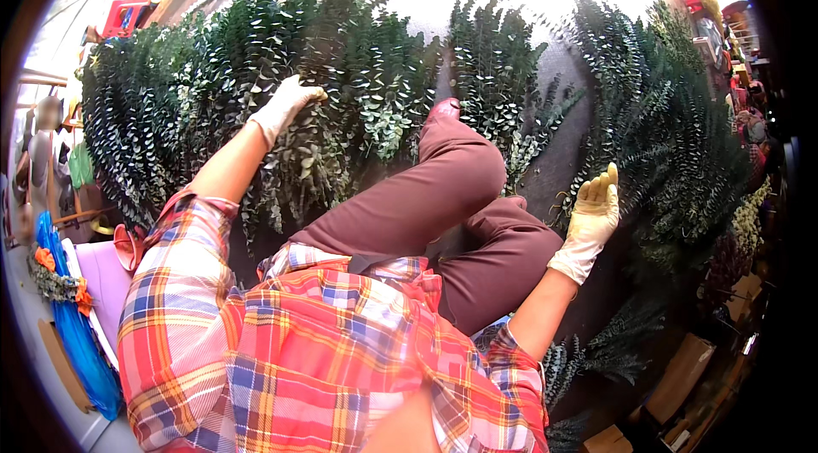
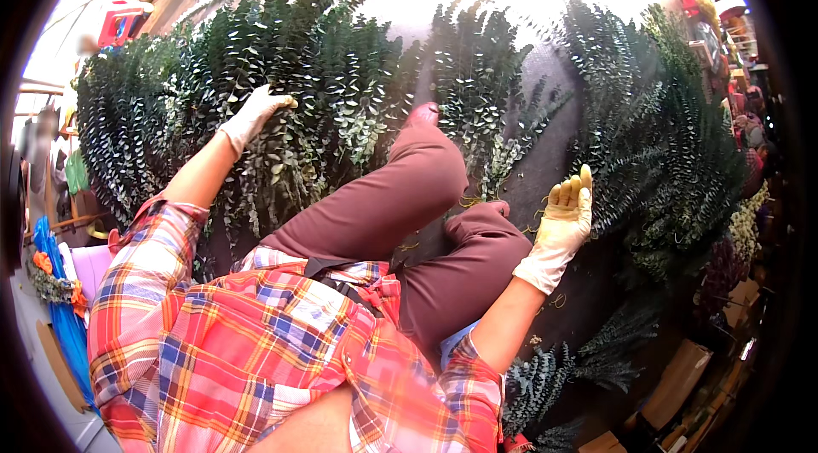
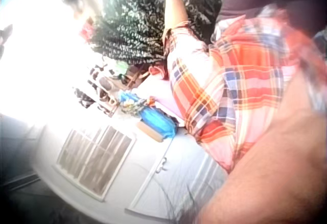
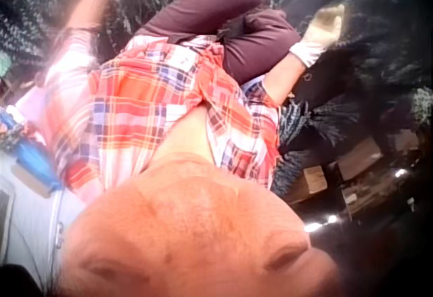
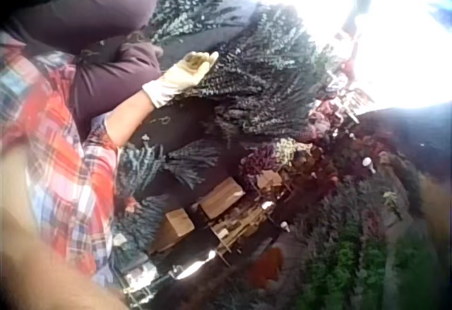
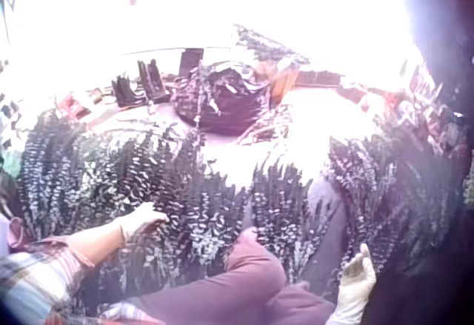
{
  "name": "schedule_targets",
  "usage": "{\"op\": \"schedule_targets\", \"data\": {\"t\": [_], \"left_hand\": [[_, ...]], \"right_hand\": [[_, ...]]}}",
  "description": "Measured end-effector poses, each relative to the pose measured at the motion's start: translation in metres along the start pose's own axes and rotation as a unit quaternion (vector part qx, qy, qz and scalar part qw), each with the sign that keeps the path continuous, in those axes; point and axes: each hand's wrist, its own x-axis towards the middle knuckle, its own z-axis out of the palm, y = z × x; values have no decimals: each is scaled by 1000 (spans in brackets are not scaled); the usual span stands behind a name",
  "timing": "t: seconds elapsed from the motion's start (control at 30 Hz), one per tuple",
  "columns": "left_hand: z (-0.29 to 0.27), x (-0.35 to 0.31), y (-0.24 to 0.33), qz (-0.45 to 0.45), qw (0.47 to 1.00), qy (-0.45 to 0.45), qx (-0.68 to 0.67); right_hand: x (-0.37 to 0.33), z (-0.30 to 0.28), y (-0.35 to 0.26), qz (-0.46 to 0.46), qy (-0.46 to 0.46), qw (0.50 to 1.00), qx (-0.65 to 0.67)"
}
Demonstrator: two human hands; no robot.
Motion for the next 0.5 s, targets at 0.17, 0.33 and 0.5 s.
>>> {"op": "schedule_targets", "data": {"t": [0.17, 0.33, 0.5], "left_hand": [[44, 24, -23, 9, 999, 42, -11], [26, 33, -62, 191, 938, 147, 248], [81, 1, 16, 357, 848, 100, 380]], "right_hand": [[-7, 3, 7, 42, 31, 997, -48], [-6, 4, 5, 59, 33, 995, -74], [-2, 10, 3, 87, 84, 981, -153]]}}
